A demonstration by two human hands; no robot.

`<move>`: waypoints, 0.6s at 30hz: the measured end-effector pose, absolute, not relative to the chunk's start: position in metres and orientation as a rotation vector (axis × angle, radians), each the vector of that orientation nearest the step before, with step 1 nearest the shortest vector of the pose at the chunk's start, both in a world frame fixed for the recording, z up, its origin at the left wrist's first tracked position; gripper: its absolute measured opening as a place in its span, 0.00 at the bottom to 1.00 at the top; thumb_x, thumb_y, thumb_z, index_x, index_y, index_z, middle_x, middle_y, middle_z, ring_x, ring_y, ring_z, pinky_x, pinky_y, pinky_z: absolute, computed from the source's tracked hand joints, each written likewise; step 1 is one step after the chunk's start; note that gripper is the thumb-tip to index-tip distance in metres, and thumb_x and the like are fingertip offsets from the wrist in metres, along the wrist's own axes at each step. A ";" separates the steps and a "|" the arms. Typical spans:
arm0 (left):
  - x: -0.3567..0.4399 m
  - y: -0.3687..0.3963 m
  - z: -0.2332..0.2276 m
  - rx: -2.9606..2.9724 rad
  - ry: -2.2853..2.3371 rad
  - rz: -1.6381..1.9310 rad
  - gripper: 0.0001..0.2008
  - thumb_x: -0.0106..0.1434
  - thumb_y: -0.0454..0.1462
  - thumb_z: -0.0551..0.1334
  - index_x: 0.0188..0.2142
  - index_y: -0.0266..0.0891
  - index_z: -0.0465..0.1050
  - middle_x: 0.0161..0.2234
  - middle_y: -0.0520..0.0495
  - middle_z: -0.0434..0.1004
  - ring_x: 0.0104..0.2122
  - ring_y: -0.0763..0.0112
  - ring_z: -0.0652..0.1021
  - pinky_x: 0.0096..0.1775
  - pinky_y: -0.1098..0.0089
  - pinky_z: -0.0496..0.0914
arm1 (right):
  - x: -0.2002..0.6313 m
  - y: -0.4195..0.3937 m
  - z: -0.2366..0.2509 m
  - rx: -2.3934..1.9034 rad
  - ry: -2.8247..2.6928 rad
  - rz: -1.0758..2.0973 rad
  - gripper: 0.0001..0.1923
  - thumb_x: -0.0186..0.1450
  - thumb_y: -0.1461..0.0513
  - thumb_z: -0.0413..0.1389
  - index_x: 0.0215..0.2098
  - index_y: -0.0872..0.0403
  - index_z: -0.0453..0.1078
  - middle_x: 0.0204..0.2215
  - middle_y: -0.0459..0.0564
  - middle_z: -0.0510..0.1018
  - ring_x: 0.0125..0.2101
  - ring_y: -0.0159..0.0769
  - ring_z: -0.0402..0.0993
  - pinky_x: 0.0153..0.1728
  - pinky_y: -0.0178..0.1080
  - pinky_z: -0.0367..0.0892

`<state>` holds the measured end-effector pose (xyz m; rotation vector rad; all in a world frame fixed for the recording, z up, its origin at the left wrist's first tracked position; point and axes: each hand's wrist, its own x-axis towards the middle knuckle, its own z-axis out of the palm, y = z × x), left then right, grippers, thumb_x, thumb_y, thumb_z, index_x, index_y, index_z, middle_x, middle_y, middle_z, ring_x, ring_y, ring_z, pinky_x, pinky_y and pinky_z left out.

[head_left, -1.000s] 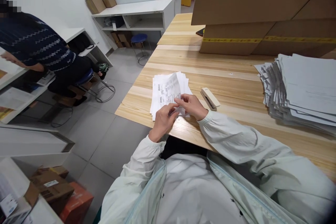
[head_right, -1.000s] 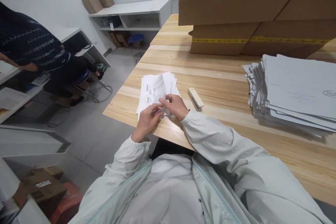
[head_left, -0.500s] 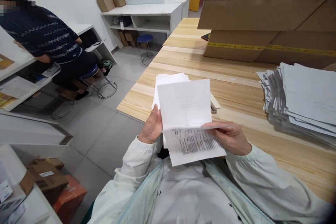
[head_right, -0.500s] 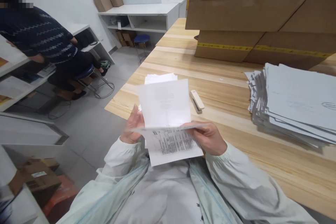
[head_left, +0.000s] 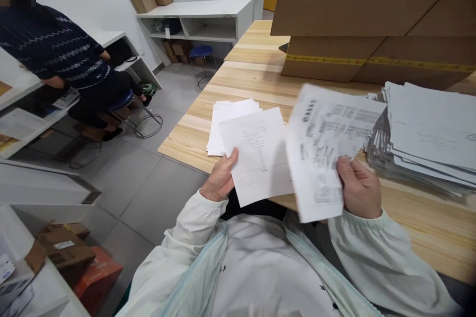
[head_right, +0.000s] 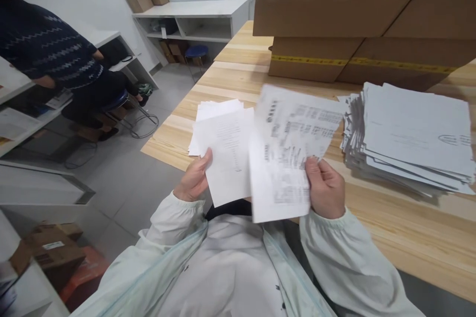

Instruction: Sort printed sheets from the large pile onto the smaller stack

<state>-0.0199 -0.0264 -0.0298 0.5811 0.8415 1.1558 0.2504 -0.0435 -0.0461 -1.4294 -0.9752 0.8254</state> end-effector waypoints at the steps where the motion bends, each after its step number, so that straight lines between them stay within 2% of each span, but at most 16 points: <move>1: -0.016 -0.027 -0.029 0.588 0.845 1.162 0.24 0.64 0.48 0.64 0.55 0.39 0.72 0.55 0.42 0.78 0.62 0.54 0.71 0.66 0.53 0.63 | 0.244 -0.047 -0.044 -1.458 -1.013 0.791 0.23 0.58 0.41 0.61 0.24 0.52 0.71 0.18 0.45 0.70 0.18 0.30 0.59 0.17 0.35 0.54; 3: -0.007 -0.028 -0.027 0.607 0.839 1.164 0.26 0.64 0.50 0.64 0.56 0.39 0.72 0.53 0.41 0.79 0.62 0.55 0.71 0.65 0.54 0.64 | 0.230 -0.053 -0.043 -1.490 -1.144 0.690 0.24 0.62 0.43 0.59 0.21 0.52 0.66 0.16 0.42 0.63 0.18 0.28 0.53 0.17 0.35 0.49; 6: 0.001 -0.031 -0.022 0.701 0.804 1.136 0.29 0.61 0.55 0.65 0.54 0.39 0.73 0.51 0.41 0.80 0.60 0.52 0.73 0.63 0.52 0.66 | 0.213 -0.059 -0.046 -1.475 -1.347 0.550 0.22 0.66 0.49 0.56 0.19 0.52 0.61 0.14 0.41 0.57 0.18 0.28 0.51 0.19 0.35 0.50; 8: 0.004 -0.033 -0.014 0.820 0.803 1.102 0.30 0.58 0.57 0.66 0.52 0.39 0.76 0.49 0.41 0.81 0.59 0.49 0.74 0.60 0.51 0.70 | 0.208 -0.056 -0.045 -1.409 -1.353 0.453 0.18 0.65 0.51 0.57 0.22 0.52 0.63 0.17 0.42 0.61 0.20 0.30 0.57 0.23 0.36 0.57; 10: 0.004 -0.034 0.000 0.991 0.834 1.087 0.30 0.56 0.58 0.67 0.47 0.39 0.78 0.46 0.42 0.82 0.58 0.47 0.74 0.57 0.51 0.72 | 0.209 -0.049 -0.038 -1.228 -1.248 0.384 0.14 0.60 0.51 0.63 0.31 0.51 0.69 0.26 0.46 0.72 0.29 0.35 0.68 0.34 0.40 0.67; 12: 0.004 -0.034 0.019 1.208 0.870 1.107 0.27 0.56 0.59 0.67 0.42 0.40 0.80 0.43 0.44 0.83 0.56 0.46 0.75 0.54 0.51 0.73 | 0.216 -0.040 -0.024 -1.004 -1.183 0.428 0.20 0.54 0.51 0.68 0.39 0.50 0.71 0.36 0.49 0.77 0.39 0.39 0.74 0.43 0.44 0.70; 13: 0.004 -0.033 0.028 1.323 0.876 1.117 0.25 0.56 0.58 0.67 0.40 0.40 0.81 0.41 0.45 0.83 0.55 0.47 0.76 0.53 0.52 0.74 | 0.220 -0.035 -0.017 -0.918 -1.203 0.492 0.21 0.53 0.52 0.70 0.40 0.50 0.72 0.38 0.50 0.77 0.40 0.40 0.75 0.43 0.44 0.70; 16: 0.008 -0.024 0.041 1.580 0.799 1.069 0.18 0.59 0.53 0.67 0.37 0.42 0.82 0.40 0.47 0.83 0.52 0.49 0.78 0.51 0.54 0.74 | 0.232 -0.026 -0.001 -0.799 -1.366 0.633 0.08 0.57 0.58 0.68 0.34 0.48 0.76 0.31 0.47 0.79 0.33 0.37 0.76 0.37 0.42 0.72; 18: 0.012 -0.017 0.034 1.609 0.753 1.058 0.18 0.61 0.52 0.66 0.38 0.41 0.83 0.40 0.46 0.83 0.48 0.52 0.80 0.50 0.55 0.75 | 0.238 -0.024 -0.003 -0.792 -1.404 0.641 0.04 0.58 0.60 0.67 0.31 0.46 0.77 0.28 0.46 0.80 0.31 0.38 0.76 0.35 0.43 0.72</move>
